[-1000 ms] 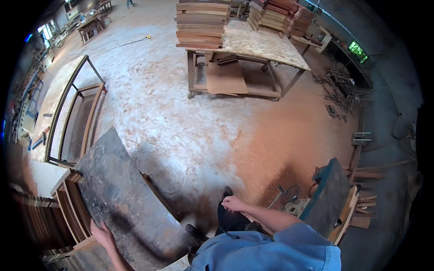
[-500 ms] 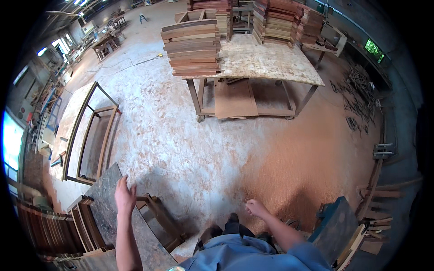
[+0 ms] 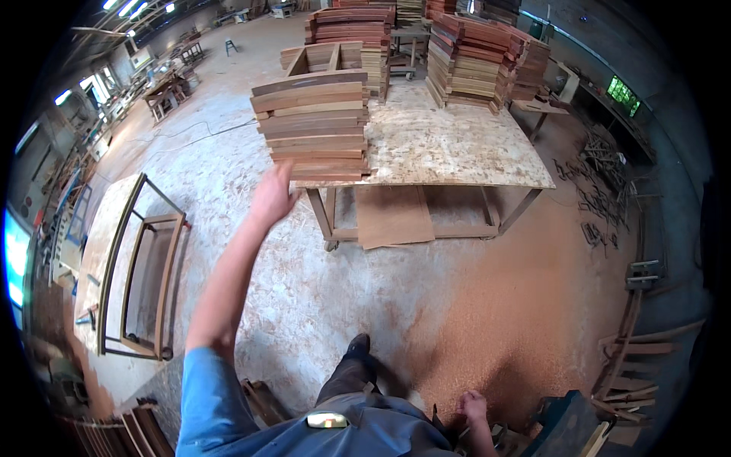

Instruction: The person assembles a wooden chair frame by applying glue to the joints and inserting dowels. They use a power sander to smooth the glued areas and a table saw to cut wooden pieces to size. The person works in a workshop environment, handling various tools and wooden components.

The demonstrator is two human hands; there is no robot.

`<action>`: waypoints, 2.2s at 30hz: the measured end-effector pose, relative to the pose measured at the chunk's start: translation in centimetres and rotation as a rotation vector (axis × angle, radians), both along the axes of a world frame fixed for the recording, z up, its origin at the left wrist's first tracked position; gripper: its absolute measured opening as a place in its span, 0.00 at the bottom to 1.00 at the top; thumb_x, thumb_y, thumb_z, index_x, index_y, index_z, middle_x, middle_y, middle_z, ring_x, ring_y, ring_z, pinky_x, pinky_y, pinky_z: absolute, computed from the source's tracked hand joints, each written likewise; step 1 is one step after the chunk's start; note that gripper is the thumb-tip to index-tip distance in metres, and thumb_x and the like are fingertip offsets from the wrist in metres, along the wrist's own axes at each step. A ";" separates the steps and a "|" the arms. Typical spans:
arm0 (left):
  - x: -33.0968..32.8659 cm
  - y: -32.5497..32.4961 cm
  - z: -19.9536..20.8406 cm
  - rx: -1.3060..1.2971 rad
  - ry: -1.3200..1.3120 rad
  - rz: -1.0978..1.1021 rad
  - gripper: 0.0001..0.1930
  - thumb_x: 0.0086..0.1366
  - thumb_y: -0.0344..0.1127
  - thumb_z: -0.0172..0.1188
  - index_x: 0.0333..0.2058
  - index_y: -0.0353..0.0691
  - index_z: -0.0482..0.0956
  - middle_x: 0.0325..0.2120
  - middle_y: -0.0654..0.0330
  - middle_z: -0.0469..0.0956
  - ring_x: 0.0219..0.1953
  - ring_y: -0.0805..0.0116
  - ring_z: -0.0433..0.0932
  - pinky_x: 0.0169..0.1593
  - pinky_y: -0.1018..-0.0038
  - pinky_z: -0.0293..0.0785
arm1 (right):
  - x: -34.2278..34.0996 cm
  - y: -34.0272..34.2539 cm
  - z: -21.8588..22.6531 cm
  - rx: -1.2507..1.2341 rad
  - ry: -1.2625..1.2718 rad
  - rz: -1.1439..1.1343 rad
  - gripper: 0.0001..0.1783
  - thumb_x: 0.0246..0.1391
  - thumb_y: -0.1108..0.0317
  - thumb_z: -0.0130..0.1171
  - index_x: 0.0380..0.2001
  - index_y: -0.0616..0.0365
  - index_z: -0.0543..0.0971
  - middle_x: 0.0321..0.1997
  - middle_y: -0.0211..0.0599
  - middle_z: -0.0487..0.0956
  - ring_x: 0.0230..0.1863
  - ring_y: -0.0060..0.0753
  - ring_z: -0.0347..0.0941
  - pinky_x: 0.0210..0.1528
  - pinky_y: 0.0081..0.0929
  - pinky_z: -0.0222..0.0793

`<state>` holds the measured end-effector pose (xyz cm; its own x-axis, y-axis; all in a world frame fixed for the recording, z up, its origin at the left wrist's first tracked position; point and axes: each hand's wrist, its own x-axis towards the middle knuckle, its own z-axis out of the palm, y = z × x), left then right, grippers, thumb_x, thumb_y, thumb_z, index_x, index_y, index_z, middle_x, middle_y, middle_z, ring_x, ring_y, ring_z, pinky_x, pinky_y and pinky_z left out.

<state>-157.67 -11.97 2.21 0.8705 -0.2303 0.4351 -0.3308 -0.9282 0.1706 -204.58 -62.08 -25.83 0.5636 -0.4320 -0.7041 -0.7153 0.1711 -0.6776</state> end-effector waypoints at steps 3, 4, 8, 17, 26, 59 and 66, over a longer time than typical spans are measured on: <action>11.4 1.0 4.9 0.047 -0.134 -0.022 0.36 0.54 0.39 0.69 0.59 0.34 0.64 0.55 0.44 0.69 0.57 0.47 0.68 0.59 0.60 0.68 | 2.8 3.3 1.0 -0.021 0.014 -0.031 0.07 0.59 0.72 0.52 0.29 0.62 0.77 0.23 0.34 0.76 0.19 0.26 0.72 0.19 0.24 0.70; 14.0 0.4 6.2 0.084 -0.156 -0.009 0.37 0.54 0.39 0.69 0.59 0.35 0.63 0.55 0.46 0.69 0.58 0.48 0.67 0.60 0.60 0.68 | 3.4 4.2 1.0 0.029 0.013 -0.094 0.07 0.59 0.72 0.51 0.32 0.63 0.76 0.24 0.35 0.76 0.20 0.28 0.73 0.20 0.25 0.72; 22.2 -0.5 8.7 0.208 -0.149 0.036 0.39 0.51 0.41 0.71 0.60 0.37 0.63 0.59 0.51 0.67 0.62 0.53 0.64 0.62 0.62 0.65 | 4.3 6.8 -0.4 0.083 -0.048 -0.176 0.08 0.62 0.68 0.51 0.36 0.62 0.75 0.27 0.41 0.78 0.21 0.34 0.75 0.21 0.33 0.76; 31.1 -0.3 8.7 0.366 -0.029 0.034 0.25 0.52 0.40 0.67 0.47 0.38 0.71 0.44 0.52 0.76 0.52 0.51 0.73 0.55 0.60 0.70 | 3.1 8.7 -1.9 0.065 0.013 -0.309 0.12 0.61 0.67 0.50 0.43 0.64 0.74 0.29 0.44 0.79 0.22 0.35 0.76 0.21 0.32 0.77; 17.8 -6.9 14.0 0.380 0.340 -0.446 0.17 0.53 0.38 0.64 0.36 0.35 0.68 0.29 0.44 0.77 0.36 0.40 0.76 0.40 0.52 0.73 | 4.4 7.0 -1.0 -0.129 -0.100 -0.113 0.11 0.62 0.66 0.50 0.29 0.59 0.76 0.20 0.36 0.76 0.18 0.30 0.72 0.19 0.28 0.69; -44.2 -41.0 -11.5 -0.284 2.289 -0.894 0.31 0.71 0.44 0.51 0.67 0.39 0.54 0.45 0.56 0.75 0.43 0.62 0.79 0.49 0.63 0.77 | -22.6 2.4 15.0 0.333 -1.301 -2.042 0.17 0.59 0.50 0.60 0.29 0.47 0.66 0.18 0.29 0.67 0.20 0.31 0.64 0.30 0.37 0.67; -52.3 -44.0 -14.8 -0.176 2.252 -0.843 0.15 0.69 0.39 0.50 0.46 0.33 0.65 0.38 0.51 0.74 0.36 0.59 0.79 0.40 0.59 0.80 | -28.6 3.9 11.5 0.330 -1.219 -2.127 0.21 0.62 0.48 0.55 0.22 0.50 0.69 0.19 0.34 0.71 0.25 0.40 0.72 0.36 0.43 0.73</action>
